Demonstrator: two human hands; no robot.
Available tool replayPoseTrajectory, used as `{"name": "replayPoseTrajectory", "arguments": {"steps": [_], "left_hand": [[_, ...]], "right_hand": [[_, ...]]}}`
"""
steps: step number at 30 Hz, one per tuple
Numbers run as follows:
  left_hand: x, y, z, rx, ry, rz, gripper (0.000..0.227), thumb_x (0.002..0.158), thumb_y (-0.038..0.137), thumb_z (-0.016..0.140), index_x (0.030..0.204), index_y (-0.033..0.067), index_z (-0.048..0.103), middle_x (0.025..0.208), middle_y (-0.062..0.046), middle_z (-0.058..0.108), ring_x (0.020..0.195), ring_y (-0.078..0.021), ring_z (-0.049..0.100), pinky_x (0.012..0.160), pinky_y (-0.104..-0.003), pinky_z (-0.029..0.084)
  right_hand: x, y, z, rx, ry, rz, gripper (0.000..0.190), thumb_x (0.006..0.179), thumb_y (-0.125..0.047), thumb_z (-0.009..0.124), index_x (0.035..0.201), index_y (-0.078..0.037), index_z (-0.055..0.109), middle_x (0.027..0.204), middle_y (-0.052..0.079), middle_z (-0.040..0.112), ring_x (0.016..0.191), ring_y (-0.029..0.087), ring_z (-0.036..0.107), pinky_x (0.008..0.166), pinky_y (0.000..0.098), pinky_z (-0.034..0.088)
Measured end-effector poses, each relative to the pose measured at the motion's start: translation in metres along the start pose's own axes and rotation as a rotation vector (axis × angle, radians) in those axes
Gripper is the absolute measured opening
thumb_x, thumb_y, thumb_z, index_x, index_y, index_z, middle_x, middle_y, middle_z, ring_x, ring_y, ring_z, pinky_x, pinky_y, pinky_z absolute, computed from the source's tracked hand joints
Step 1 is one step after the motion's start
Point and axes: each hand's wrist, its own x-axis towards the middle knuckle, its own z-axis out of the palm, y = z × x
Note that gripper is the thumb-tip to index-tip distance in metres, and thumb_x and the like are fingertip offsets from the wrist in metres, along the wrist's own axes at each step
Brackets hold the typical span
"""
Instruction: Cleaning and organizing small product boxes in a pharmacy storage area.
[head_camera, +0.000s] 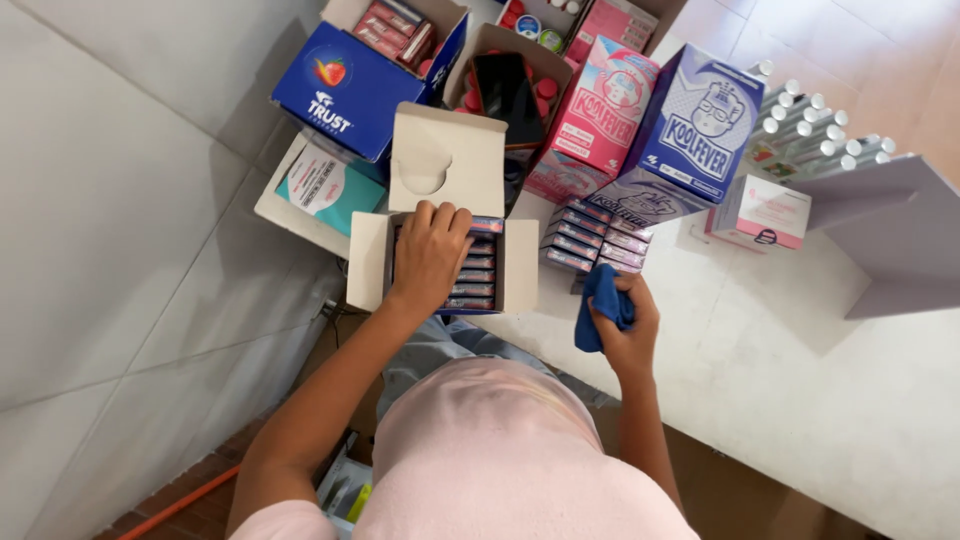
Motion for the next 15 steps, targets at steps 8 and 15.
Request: {"name": "replayPoseTrajectory", "arguments": {"steps": [8,15], "left_hand": [[0.026,0.072,-0.006,-0.29,0.051,0.143,0.027,0.084,0.02,0.075,0.106,0.0067,0.065,0.101,-0.007,0.066,0.099,-0.0272,0.057,0.086,-0.04,0.047],[0.036,0.13,0.157,0.283,-0.193,0.282,0.014,0.084,0.02,0.068,0.092,0.0091,0.072,0.09,-0.005,0.069,0.097,-0.0232,0.059,0.082,-0.036,0.047]], "right_hand": [[-0.015,0.013,-0.039,-0.052,0.202,-0.045,0.022,0.088,0.001,0.072,0.106,-0.001,0.059,0.112,0.008,0.063,0.102,0.014,0.059,0.093,0.0278,0.049],[-0.027,-0.004,-0.019,-0.098,0.199,-0.086,0.024,0.084,0.002,0.071,0.105,-0.001,0.059,0.11,0.009,0.064,0.1,0.016,0.061,0.091,0.0287,0.05]]}}
